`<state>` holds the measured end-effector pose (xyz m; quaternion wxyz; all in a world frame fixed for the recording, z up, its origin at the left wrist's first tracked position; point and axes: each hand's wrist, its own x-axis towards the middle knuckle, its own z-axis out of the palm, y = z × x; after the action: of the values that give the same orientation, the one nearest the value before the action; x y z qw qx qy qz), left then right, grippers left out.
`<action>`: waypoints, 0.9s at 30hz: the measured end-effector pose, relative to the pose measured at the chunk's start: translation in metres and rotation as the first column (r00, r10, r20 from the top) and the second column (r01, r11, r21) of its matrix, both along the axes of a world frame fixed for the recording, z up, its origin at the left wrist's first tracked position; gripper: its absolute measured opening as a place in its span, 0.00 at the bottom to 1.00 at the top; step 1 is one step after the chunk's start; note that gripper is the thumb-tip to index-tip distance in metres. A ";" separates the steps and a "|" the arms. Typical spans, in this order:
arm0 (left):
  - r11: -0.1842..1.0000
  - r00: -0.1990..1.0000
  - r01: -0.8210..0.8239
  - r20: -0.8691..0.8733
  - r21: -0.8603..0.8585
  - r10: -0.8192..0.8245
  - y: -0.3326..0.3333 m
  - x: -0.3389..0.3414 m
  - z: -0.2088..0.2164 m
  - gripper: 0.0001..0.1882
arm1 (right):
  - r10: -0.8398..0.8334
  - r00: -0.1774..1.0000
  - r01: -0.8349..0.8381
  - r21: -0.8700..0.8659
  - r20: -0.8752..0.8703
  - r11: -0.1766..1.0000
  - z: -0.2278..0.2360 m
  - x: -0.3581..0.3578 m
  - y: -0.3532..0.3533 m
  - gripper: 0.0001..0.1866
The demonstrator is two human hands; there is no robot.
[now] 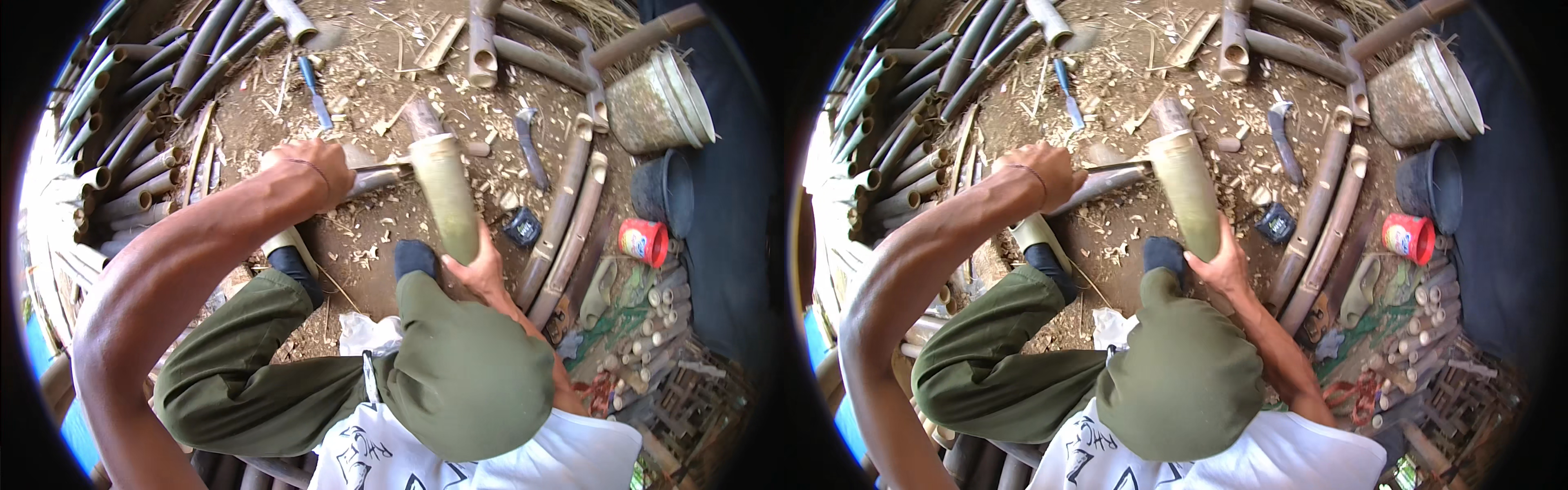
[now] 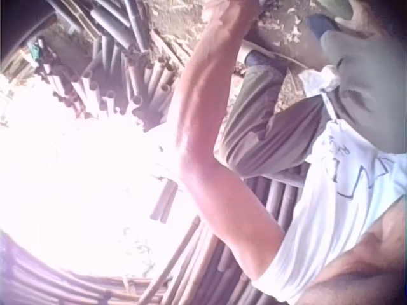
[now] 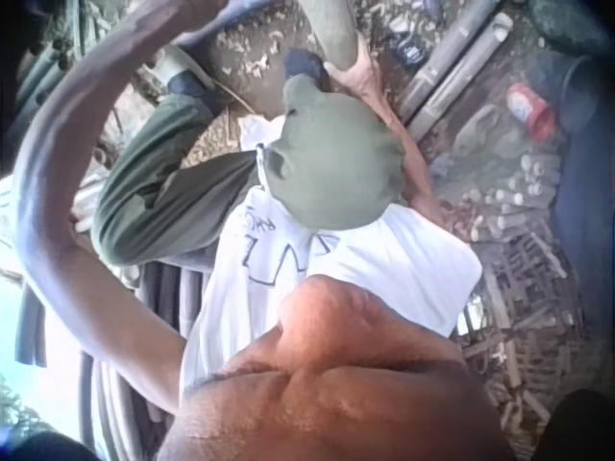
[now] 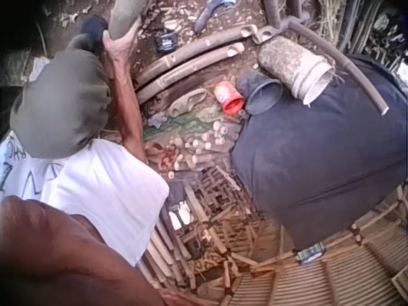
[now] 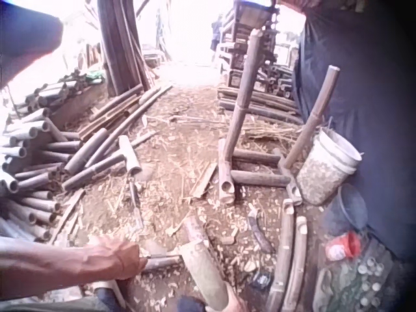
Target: The person shapes a bamboo pole by sawing a groove into it and then using a mallet and chisel to carve out sections while sitting on the ground. They handle various bamboo pieces and tools throughout the process.
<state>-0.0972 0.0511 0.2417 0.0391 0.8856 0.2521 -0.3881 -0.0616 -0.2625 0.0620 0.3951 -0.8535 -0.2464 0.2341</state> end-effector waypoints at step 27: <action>0.987 0.962 -0.158 0.223 -0.006 0.155 0.042 -0.011 0.050 0.35 | -0.114 0.982 0.049 0.375 0.151 0.926 0.050 0.038 -0.012 0.51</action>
<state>-0.1086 0.0933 0.2920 0.0925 0.9010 0.3174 -0.2808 -0.0235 -0.2741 0.1117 0.5357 -0.7901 -0.2832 0.0930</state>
